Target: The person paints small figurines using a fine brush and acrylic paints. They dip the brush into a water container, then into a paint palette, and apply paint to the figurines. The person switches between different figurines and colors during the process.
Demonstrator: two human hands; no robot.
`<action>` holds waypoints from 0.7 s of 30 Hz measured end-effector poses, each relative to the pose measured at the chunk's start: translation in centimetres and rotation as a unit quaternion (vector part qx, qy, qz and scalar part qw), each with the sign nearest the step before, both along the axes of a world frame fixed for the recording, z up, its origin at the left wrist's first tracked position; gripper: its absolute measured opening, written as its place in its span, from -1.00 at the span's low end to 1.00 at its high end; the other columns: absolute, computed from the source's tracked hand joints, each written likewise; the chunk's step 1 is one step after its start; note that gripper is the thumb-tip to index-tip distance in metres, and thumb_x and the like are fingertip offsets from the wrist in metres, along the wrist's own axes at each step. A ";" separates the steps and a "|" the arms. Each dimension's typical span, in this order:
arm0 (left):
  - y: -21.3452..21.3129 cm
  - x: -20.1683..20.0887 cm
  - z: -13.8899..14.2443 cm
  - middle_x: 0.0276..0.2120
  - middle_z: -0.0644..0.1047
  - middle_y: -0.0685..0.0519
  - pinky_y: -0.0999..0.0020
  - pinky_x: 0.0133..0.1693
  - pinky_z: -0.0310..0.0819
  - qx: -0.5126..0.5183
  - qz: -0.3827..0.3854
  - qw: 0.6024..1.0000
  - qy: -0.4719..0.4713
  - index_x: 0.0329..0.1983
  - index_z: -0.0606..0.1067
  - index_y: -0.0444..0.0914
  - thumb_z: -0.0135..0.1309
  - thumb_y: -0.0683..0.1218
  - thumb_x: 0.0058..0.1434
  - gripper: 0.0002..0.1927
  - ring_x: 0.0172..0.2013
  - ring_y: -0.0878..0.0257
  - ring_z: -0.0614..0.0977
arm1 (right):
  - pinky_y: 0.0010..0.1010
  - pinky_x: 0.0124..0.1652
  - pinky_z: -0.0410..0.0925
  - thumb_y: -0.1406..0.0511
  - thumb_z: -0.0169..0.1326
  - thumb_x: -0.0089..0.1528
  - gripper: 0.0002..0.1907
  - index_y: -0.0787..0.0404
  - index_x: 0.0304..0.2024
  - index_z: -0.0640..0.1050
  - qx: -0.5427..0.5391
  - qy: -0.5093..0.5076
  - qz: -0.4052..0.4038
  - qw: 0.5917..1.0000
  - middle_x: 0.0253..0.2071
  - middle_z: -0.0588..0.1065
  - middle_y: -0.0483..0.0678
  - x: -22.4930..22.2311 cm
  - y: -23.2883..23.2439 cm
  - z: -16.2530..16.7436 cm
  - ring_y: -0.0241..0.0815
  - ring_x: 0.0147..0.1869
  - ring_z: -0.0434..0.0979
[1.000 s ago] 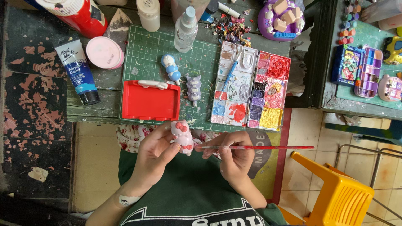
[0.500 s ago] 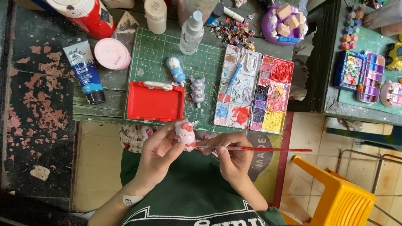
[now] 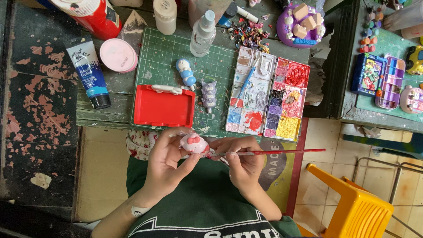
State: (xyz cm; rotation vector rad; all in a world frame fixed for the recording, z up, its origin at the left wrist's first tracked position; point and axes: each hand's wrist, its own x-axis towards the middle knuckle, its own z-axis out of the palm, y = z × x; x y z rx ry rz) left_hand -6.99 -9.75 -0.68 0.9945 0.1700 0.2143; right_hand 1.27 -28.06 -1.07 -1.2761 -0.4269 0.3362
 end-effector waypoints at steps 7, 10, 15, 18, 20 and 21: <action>-0.1 0.0 0.3 0.11 0.42 -0.11 0.20 0.18 0.55 0.020 0.001 1.000 -0.008 0.21 0.27 -0.34 0.15 -0.41 0.26 -0.50 0.15 0.17 0.55 | -0.17 -0.01 0.56 0.33 0.01 0.47 -0.83 0.27 -0.12 0.31 -0.010 -0.045 0.000 0.999 -0.30 0.59 0.21 0.2 0.1 0.1 0.06 0.04 0.66; 0.0 -0.1 0.3 0.11 0.43 -0.12 0.20 0.19 0.55 0.023 -0.003 1.000 -0.009 0.21 0.27 -0.34 0.15 -0.41 0.25 -0.49 0.15 0.17 0.55 | -0.21 -0.07 0.57 0.33 0.02 0.46 -0.83 0.28 -0.13 0.32 -0.016 -0.043 -0.003 0.999 -0.30 0.59 0.23 0.2 0.1 0.2 0.05 0.01 0.66; -0.1 -0.1 0.2 0.11 0.42 -0.12 0.20 0.20 0.55 0.025 -0.004 1.000 -0.014 0.22 0.26 -0.34 0.16 -0.41 0.24 -0.47 0.16 0.17 0.54 | -0.20 -0.10 0.58 0.33 0.02 0.43 -0.84 0.28 -0.14 0.33 -0.005 -0.024 -0.009 1.000 -0.29 0.59 0.23 0.1 0.1 0.0 0.05 0.00 0.65; -0.1 -0.1 0.3 0.13 0.40 -0.13 0.20 0.21 0.54 0.029 -0.004 0.999 -0.014 0.22 0.25 -0.34 0.16 -0.41 0.24 -0.46 0.17 0.17 0.53 | -0.15 0.02 0.53 0.34 0.02 0.46 -0.84 0.27 -0.12 0.33 -0.010 -0.049 -0.008 0.999 -0.33 0.58 0.18 0.2 0.1 0.0 0.06 0.02 0.65; -0.1 -0.1 0.3 0.13 0.40 -0.14 0.20 0.21 0.54 0.036 -0.007 0.999 -0.010 0.22 0.25 -0.34 0.16 -0.41 0.24 -0.46 0.18 0.17 0.53 | -0.12 0.04 0.53 0.34 0.03 0.46 -0.85 0.26 -0.13 0.33 -0.009 -0.046 -0.012 0.999 -0.34 0.59 0.16 0.2 0.1 0.0 0.06 -0.01 0.66; -0.1 -0.1 0.3 0.13 0.40 -0.13 0.21 0.21 0.54 0.035 -0.005 0.999 -0.010 0.22 0.25 -0.34 0.16 -0.41 0.24 -0.46 0.17 0.17 0.53 | -0.11 0.05 0.52 0.34 0.03 0.46 -0.85 0.26 -0.13 0.33 -0.008 -0.044 -0.015 0.999 -0.35 0.59 0.15 0.2 0.1 -0.1 0.06 -0.02 0.67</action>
